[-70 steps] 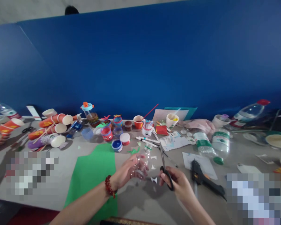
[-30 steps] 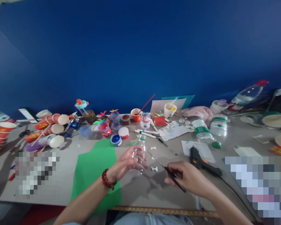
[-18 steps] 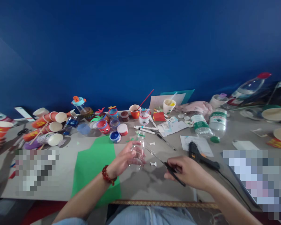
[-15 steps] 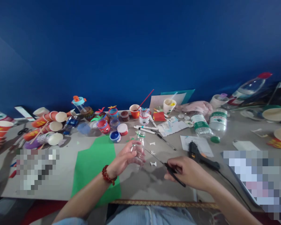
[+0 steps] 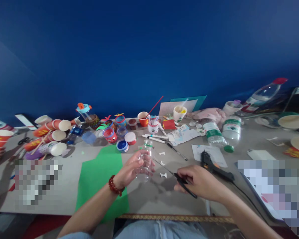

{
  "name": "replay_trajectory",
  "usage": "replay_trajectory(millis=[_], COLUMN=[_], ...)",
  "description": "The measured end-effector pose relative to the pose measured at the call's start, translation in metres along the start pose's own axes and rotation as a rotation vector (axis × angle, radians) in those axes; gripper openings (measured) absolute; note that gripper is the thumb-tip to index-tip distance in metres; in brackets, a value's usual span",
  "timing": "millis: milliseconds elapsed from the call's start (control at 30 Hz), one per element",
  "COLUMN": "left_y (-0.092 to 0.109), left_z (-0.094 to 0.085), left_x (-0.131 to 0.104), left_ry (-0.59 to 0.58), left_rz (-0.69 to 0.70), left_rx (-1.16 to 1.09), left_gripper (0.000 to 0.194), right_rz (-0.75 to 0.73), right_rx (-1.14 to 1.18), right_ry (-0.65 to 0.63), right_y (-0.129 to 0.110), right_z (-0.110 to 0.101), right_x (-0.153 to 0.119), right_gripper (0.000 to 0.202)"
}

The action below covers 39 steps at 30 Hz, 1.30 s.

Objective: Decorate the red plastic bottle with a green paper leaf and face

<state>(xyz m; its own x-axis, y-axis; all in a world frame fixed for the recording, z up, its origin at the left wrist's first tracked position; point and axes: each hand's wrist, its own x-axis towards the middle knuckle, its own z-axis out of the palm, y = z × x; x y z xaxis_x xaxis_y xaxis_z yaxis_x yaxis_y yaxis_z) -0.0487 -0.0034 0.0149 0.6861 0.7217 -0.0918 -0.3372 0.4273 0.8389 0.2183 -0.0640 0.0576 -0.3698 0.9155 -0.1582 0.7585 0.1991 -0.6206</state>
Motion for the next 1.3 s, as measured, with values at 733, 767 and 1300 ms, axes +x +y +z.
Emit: replay_trajectory(millis=[733, 767, 1300], left_y=[0.007, 0.007, 0.017], left_z=[0.004, 0.004, 0.012], left_x=[0.003, 0.003, 0.004], left_ry=[-0.022, -0.012, 0.016], left_rz=[0.088, 0.101, 0.119], left_rx=[0.087, 0.105, 0.197], left_gripper=[0.039, 0.040, 0.035], right_rz=[-0.056, -0.058, -0.070], right_rx=[-0.041, -0.043, -0.179], right_ry=[-0.044, -0.040, -0.033], right_y=[-0.002, -0.002, -0.006], right_z=[-0.007, -0.007, -0.011], right_x=[0.001, 0.001, 0.002], right_gripper=[0.039, 0.039, 0.039])
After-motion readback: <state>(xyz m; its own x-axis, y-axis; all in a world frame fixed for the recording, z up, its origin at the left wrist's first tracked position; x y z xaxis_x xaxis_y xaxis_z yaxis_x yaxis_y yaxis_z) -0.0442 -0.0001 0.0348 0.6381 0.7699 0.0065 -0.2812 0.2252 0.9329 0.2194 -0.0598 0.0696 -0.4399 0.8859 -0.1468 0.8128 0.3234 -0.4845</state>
